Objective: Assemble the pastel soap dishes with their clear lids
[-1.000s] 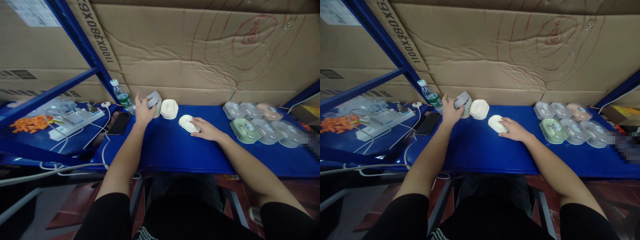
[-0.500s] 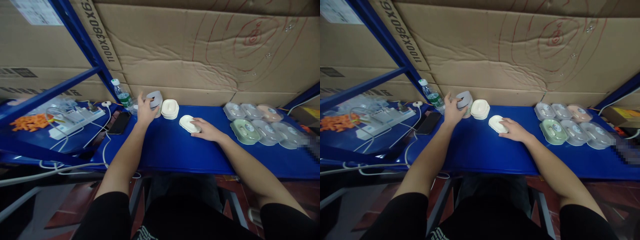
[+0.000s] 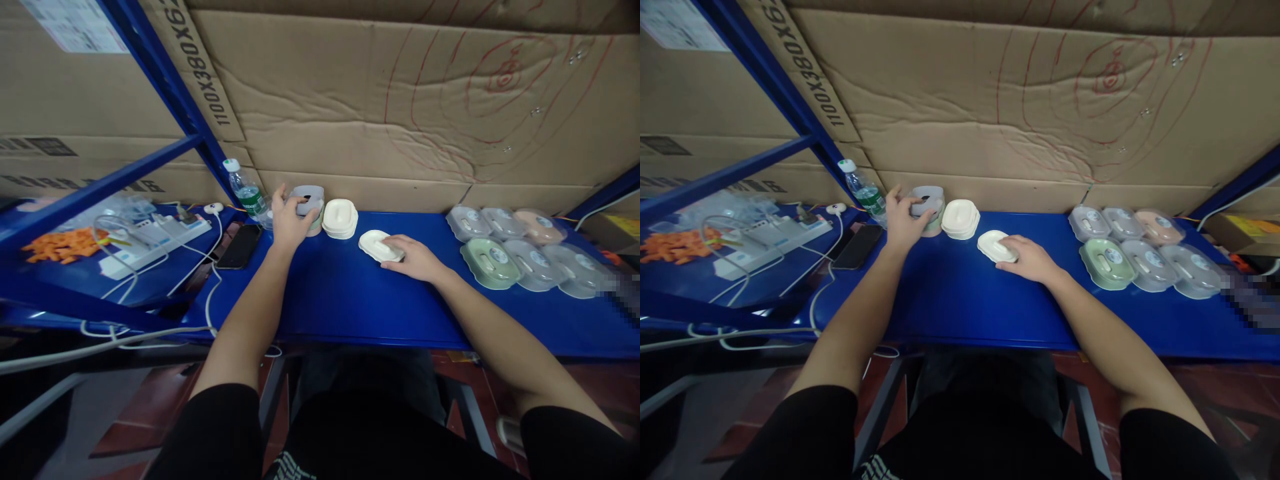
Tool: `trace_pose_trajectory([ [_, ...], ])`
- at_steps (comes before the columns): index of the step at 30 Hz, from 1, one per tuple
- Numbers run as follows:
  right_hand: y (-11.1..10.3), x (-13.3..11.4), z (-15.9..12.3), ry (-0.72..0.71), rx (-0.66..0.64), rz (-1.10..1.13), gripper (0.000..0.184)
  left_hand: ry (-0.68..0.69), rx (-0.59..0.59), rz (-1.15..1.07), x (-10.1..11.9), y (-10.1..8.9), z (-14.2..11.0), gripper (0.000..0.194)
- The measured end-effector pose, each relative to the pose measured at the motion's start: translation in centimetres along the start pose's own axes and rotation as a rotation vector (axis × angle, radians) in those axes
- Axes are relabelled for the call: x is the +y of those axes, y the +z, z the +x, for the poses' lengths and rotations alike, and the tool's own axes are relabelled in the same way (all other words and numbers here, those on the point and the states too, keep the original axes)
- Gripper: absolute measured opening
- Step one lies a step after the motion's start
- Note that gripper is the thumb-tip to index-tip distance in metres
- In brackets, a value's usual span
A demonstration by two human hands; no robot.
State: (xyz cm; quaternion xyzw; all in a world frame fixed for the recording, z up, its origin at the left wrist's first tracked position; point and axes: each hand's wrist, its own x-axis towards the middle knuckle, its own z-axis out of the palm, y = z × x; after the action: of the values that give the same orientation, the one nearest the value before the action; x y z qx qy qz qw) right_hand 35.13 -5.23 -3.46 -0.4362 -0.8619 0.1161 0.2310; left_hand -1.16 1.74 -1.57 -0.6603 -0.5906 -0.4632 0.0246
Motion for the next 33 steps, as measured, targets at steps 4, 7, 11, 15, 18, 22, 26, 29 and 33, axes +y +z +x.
trace_pose_trajectory([
  [4,0.0,-0.1,0.1,0.022,0.079,0.019,0.059,-0.008,0.04,0.036,0.5,-0.3,-0.2,0.041],
  [7,0.0,-0.2,0.1,0.02,0.164,0.027,0.058,0.028,0.106,0.092,1.7,-0.9,-0.5,0.043],
  [11,-0.2,-0.5,0.2,0.045,0.293,0.053,0.056,0.215,-0.02,0.025,4.6,-0.8,-1.7,0.031],
  [15,-0.2,-0.7,0.2,0.144,0.435,0.14,0.054,0.494,-0.416,-0.124,8.3,0.7,-4.8,0.041],
  [18,0.0,-1.0,0.2,0.229,0.505,0.272,0.054,0.635,-0.597,-0.175,10.2,1.8,-6.9,0.059],
  [22,0.4,-2.1,0.1,0.187,0.482,0.276,0.053,0.675,-0.624,-0.196,10.6,2.6,-7.9,0.073],
  [26,0.7,-3.0,0.0,0.062,0.418,0.308,0.055,0.623,-0.479,-0.158,10.2,2.6,-7.4,0.059],
  [29,0.7,-3.1,-0.1,-0.04,0.377,0.316,0.055,0.521,-0.345,-0.135,9.5,2.6,-6.8,0.046],
  [33,0.6,-2.7,-0.1,-0.101,0.35,0.202,0.062,0.385,-0.237,-0.096,8.0,2.9,-5.7,0.03],
])
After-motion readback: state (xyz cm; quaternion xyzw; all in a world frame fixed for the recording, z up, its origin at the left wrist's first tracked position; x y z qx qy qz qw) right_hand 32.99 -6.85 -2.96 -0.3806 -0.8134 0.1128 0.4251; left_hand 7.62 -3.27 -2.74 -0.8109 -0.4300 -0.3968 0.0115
